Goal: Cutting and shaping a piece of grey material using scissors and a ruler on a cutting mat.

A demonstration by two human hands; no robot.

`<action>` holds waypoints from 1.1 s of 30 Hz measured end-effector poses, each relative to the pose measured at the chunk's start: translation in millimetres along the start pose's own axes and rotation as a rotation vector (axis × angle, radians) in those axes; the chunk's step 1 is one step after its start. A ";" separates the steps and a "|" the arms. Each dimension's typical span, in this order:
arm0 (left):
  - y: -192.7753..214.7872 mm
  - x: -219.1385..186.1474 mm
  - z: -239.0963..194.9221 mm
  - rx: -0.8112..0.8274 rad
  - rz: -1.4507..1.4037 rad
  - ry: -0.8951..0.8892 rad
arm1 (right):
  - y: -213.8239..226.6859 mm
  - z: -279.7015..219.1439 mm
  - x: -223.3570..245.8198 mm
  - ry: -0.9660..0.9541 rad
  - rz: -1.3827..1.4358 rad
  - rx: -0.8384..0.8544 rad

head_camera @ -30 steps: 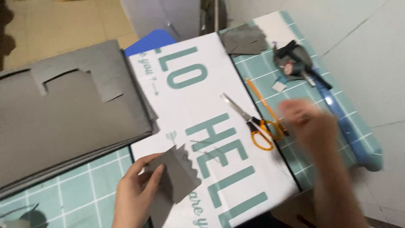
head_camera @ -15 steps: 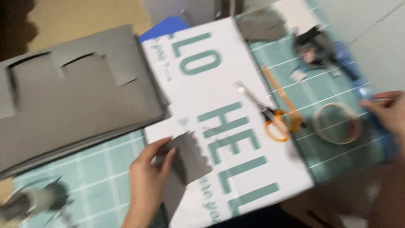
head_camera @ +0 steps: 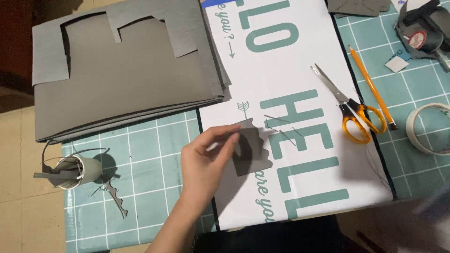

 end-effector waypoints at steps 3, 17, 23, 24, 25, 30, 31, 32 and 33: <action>-8.4 8.8 -4.5 -0.008 -0.315 0.253 | -71.1 -61.9 67.8 0.014 0.052 0.000; -44.3 1.0 -17.4 0.025 -0.590 0.548 | -173.3 -98.9 162.9 0.269 -0.163 0.053; -46.6 -5.1 -12.6 0.024 -0.800 0.417 | -173.8 -87.4 156.5 0.140 -0.278 0.015; -45.5 -7.4 -11.3 0.023 -0.799 0.420 | -172.9 -86.4 152.3 0.138 -0.278 0.018; -43.0 -9.3 -9.8 -0.011 -0.806 0.422 | -174.5 -85.3 148.3 0.140 -0.205 0.081; -37.0 -12.4 -4.4 -0.095 -0.748 0.414 | -178.6 -88.1 125.4 0.075 -0.019 0.268; -36.4 -13.3 -4.1 -0.106 -0.737 0.410 | -179.8 -88.8 120.7 -0.021 0.022 0.268; -35.9 -14.3 -3.8 -0.117 -0.727 0.406 | -180.9 -89.8 116.2 -0.118 0.063 0.267; -36.3 -14.1 -3.8 -0.117 -0.726 0.407 | -181.2 -90.0 115.2 -0.119 0.063 0.268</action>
Point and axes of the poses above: each hand's wrist, its own z-axis towards the middle knuckle, its own y-axis out of the back of the hand, x = y × z, the point moved 4 cm from there along z, towards the middle knuckle, and after that the axes turned 6 degrees about -z, right-handed, at the moved point
